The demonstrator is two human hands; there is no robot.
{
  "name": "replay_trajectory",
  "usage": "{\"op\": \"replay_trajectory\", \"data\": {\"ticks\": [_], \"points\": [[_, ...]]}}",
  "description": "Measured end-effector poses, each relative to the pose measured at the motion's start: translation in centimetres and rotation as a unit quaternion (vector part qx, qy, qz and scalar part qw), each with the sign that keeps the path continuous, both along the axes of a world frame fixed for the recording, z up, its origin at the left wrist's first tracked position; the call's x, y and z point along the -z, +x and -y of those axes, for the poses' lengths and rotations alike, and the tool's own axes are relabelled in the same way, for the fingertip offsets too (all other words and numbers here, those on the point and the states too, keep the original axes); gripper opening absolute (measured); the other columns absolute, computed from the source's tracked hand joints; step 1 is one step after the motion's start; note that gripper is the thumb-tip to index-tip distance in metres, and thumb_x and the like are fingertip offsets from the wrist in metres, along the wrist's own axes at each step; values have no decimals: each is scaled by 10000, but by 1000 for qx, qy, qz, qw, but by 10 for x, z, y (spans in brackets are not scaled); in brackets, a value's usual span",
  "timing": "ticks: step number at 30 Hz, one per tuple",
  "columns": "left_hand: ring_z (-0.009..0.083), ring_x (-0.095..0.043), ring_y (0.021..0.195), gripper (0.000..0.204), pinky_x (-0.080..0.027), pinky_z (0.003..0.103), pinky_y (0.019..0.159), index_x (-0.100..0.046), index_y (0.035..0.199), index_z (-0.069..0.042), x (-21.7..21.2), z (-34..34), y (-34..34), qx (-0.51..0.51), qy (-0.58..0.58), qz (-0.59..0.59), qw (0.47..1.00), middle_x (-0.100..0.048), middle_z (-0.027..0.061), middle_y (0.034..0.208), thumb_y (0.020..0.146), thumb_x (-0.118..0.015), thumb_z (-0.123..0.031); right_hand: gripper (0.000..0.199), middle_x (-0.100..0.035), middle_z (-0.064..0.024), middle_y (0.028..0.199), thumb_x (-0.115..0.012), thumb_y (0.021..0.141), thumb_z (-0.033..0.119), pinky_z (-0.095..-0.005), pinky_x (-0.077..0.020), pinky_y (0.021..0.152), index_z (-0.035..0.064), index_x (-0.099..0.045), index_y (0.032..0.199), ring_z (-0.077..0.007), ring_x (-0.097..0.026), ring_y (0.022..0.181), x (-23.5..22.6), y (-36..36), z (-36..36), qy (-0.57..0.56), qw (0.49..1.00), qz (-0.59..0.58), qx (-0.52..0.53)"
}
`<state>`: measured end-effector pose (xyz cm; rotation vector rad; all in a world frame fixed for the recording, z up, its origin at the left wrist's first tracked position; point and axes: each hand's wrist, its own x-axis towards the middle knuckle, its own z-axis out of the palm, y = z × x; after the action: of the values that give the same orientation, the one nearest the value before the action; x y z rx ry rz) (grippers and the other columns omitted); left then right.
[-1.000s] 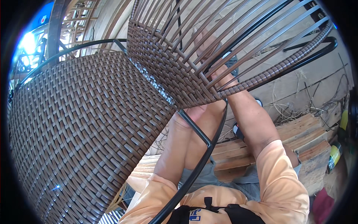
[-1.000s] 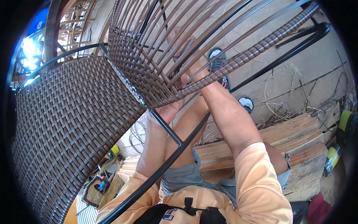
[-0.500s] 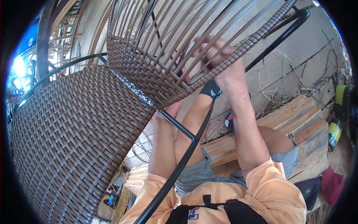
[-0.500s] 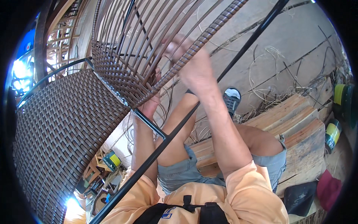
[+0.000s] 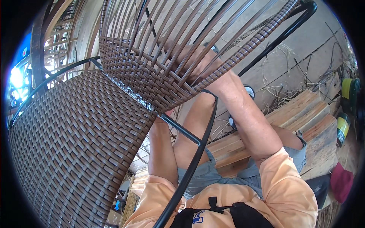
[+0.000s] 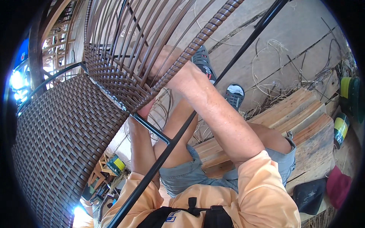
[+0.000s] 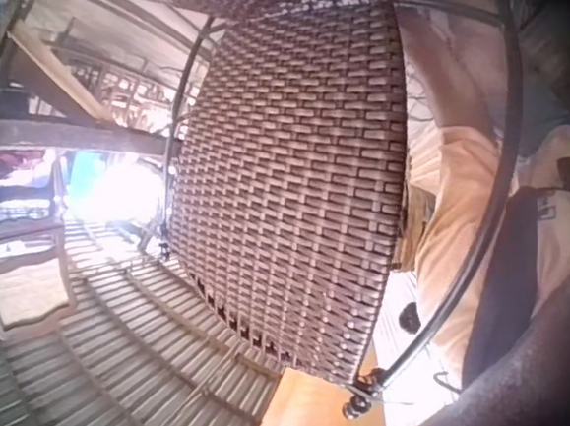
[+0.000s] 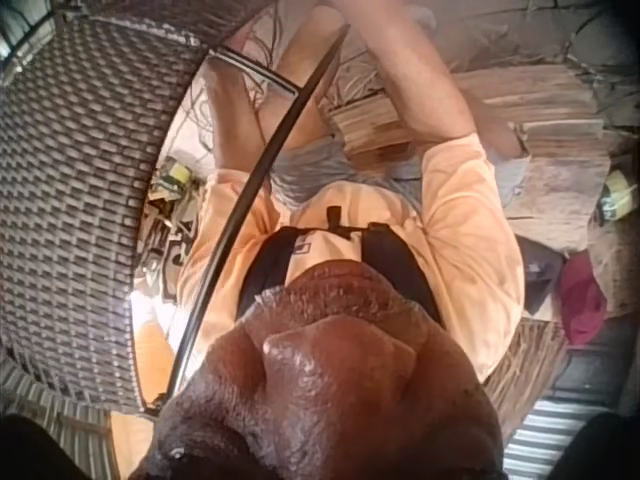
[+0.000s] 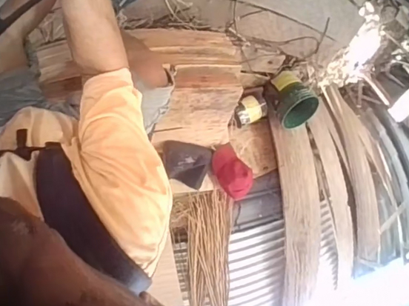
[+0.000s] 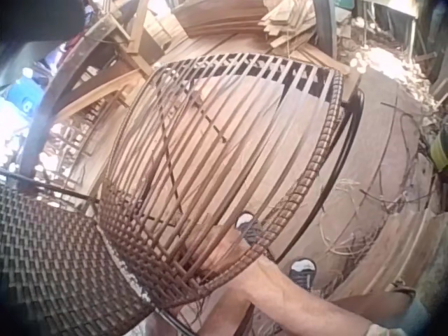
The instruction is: Manually weaving a chair frame using synthetic rattan strips.
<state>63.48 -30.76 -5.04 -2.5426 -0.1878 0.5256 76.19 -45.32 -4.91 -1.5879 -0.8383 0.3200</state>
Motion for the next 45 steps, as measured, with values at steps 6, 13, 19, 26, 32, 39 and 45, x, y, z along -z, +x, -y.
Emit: {"op": "replay_trajectory", "data": {"ticks": [6,13,19,26,32,39,45], "points": [[313,-446,1140,442,-329,510,967,-437,1242,-31,-7,-12,-3,-373,-876,300,54,-466,165,1258,893,-422,-301,516,-605,-81,935,-567,816,20,-256,-483,761,13,-361,1290,-152,-588,866,-6,-36,2,299,882,-364,20],[281,-462,1143,578,-343,479,988,-487,1224,-112,12,-11,2,-381,-867,299,122,-485,104,1250,802,-545,-503,635,-578,-68,858,-664,775,208,-203,-409,604,-55,-333,1248,-76,-493,676,-11,-70,41,405,778,-454,157],[338,-487,1128,404,-338,542,975,-516,1181,-50,-9,0,3,-326,-920,217,-18,-537,140,1197,839,-505,-265,437,-463,-1,745,-654,775,160,-228,-402,640,-4,-471,1136,-79,-452,703,-8,-76,55,21,929,-323,180],[307,-543,1044,351,-363,482,975,-537,1117,-17,3,-21,-3,-351,-902,170,-183,-567,131,1148,868,-473,-256,445,-464,-54,569,-558,833,444,-316,-380,560,12,-581,725,-162,-453,577,53,-110,57,-130,908,-368,152],[295,-545,1033,350,-370,466,961,-535,1119,-16,14,-48,4,-332,-879,162,-302,-568,130,1138,872,-471,-256,330,-596,-204,760,-602,802,368,-378,-436,690,55,-640,902,-356,-567,739,117,-99,17,-70,924,-330,178],[282,-547,1021,349,-379,448,943,-533,1122,-16,44,-71,6,-290,-836,144,-444,-570,129,1126,876,-469,-256,258,-647,-111,840,-571,824,249,-303,-485,707,9,-637,894,-168,-619,795,81,-46,-18,-79,968,-238,-1],[271,-548,1011,349,-387,432,928,-531,1124,-15,61,-52,6,-272,-771,100,-566,-572,128,1116,880,-468,-256,223,-587,-69,675,-582,823,186,-277,-436,463,-32,-608,863,-152,-537,514,108,-37,-3,88,858,-491,123]]}}
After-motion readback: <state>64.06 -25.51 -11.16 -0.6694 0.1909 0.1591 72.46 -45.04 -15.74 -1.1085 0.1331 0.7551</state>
